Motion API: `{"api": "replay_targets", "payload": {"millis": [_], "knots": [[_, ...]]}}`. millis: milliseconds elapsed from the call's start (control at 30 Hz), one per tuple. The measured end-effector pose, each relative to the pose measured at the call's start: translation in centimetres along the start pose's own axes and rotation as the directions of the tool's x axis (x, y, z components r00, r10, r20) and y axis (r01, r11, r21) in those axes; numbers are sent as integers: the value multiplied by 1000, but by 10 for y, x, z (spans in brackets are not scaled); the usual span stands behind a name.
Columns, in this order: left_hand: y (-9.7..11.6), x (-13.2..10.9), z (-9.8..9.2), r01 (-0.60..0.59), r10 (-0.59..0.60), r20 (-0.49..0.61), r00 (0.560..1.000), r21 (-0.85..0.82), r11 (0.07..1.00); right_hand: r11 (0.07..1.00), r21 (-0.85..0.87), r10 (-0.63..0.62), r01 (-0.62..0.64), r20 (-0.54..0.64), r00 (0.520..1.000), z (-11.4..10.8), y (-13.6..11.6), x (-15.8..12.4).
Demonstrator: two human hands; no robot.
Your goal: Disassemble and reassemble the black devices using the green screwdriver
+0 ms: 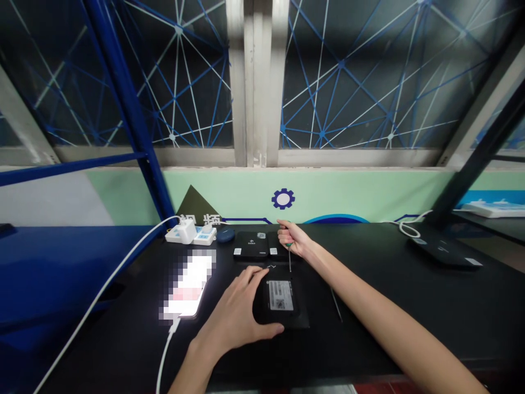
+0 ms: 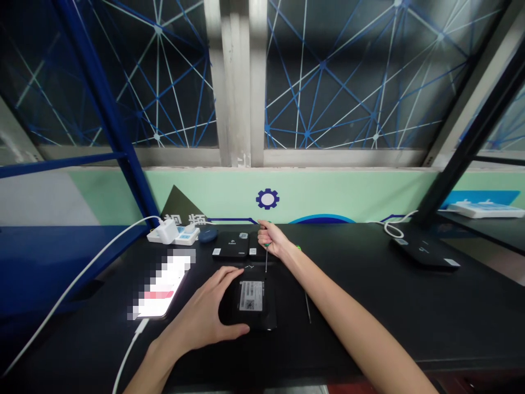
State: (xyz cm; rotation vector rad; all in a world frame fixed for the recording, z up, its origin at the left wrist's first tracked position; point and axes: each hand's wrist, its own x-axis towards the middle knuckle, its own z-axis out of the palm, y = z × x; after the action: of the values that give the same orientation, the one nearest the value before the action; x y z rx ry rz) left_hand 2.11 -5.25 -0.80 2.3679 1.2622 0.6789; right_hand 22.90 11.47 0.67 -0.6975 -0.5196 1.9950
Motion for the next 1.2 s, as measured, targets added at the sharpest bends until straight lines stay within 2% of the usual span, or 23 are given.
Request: {"api": "replay_targets", "payload": {"millis": [167, 400, 733, 1200], "knots": [[0, 1, 1, -16, 15, 22, 1000, 20, 1000, 999, 38, -5, 5, 19, 1000, 0, 3, 1], [0, 1, -1, -57, 57, -8, 998, -13, 998, 989, 107, 92, -98, 60, 994, 2, -3, -6], [3, -1, -5, -74, 72, -23, 997, -81, 994, 981, 128, 138, -144, 52, 989, 3, 0, -5], [-1, 0, -5, -25, 25, 3, 1000, -87, 996, 999, 53, -8, 8, -1, 1000, 2, 9, -4]]}}
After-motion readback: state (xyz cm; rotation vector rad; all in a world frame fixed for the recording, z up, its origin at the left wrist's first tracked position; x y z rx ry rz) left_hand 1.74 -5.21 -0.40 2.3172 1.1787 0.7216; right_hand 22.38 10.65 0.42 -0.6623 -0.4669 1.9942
